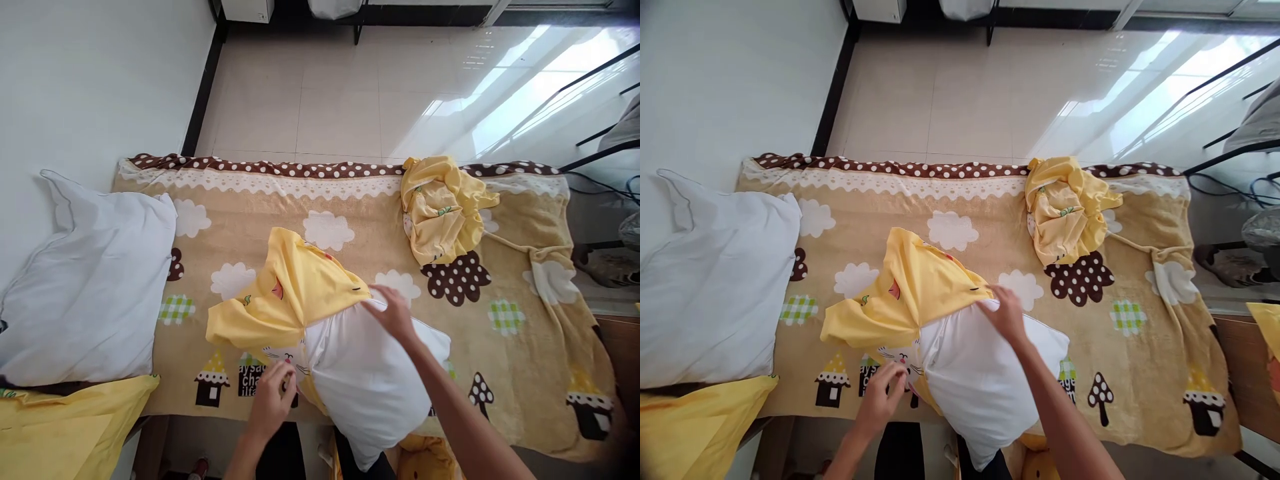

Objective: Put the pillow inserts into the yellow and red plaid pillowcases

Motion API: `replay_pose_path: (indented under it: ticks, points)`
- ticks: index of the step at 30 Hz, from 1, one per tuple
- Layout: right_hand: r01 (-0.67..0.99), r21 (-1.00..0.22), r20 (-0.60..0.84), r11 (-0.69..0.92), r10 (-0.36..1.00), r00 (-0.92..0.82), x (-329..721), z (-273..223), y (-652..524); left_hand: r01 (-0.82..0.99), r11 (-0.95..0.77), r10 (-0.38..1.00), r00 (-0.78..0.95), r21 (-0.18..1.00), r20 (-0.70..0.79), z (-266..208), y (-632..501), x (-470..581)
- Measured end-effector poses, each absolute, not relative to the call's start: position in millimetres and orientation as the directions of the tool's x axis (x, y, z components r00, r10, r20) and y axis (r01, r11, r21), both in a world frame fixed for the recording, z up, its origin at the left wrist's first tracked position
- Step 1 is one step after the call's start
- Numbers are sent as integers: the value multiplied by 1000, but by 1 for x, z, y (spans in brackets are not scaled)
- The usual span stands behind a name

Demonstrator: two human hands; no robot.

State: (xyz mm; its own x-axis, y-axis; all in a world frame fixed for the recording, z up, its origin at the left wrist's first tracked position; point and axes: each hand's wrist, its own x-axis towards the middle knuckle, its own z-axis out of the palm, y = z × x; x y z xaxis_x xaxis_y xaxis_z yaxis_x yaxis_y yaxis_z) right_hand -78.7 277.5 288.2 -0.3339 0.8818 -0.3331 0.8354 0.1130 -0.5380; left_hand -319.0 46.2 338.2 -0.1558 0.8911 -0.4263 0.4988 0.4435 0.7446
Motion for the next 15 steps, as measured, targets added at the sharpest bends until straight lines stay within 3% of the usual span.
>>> replay_pose_path:
  ticks: [2, 4, 7, 11, 15]
  points:
    - [945, -326, -497, -14, 853, -159, -59, 277, 301, 651, 217, 974, -95, 727, -205, 353, 90, -327]
    - [962, -272, -698, -16, 691, -186, -53, 270, 302, 765, 11, 995, 55, 644, -83, 353, 136, -317]
    - [899, -438, -730, 21, 575, -369, -59, 276, 273, 866, -163, 967, 235, 473, -96, 329, 192, -289]
    - [740, -672, -620, -25, 566, -543, -69, 299, 227, 930, -187, 952, 251, 316, -175, 292, 214, -271]
    - [808, -589, -632, 16, 614, -472, -94, 303, 207, 947, -190, 981, 196, 259, 3, 296, 205, -276]
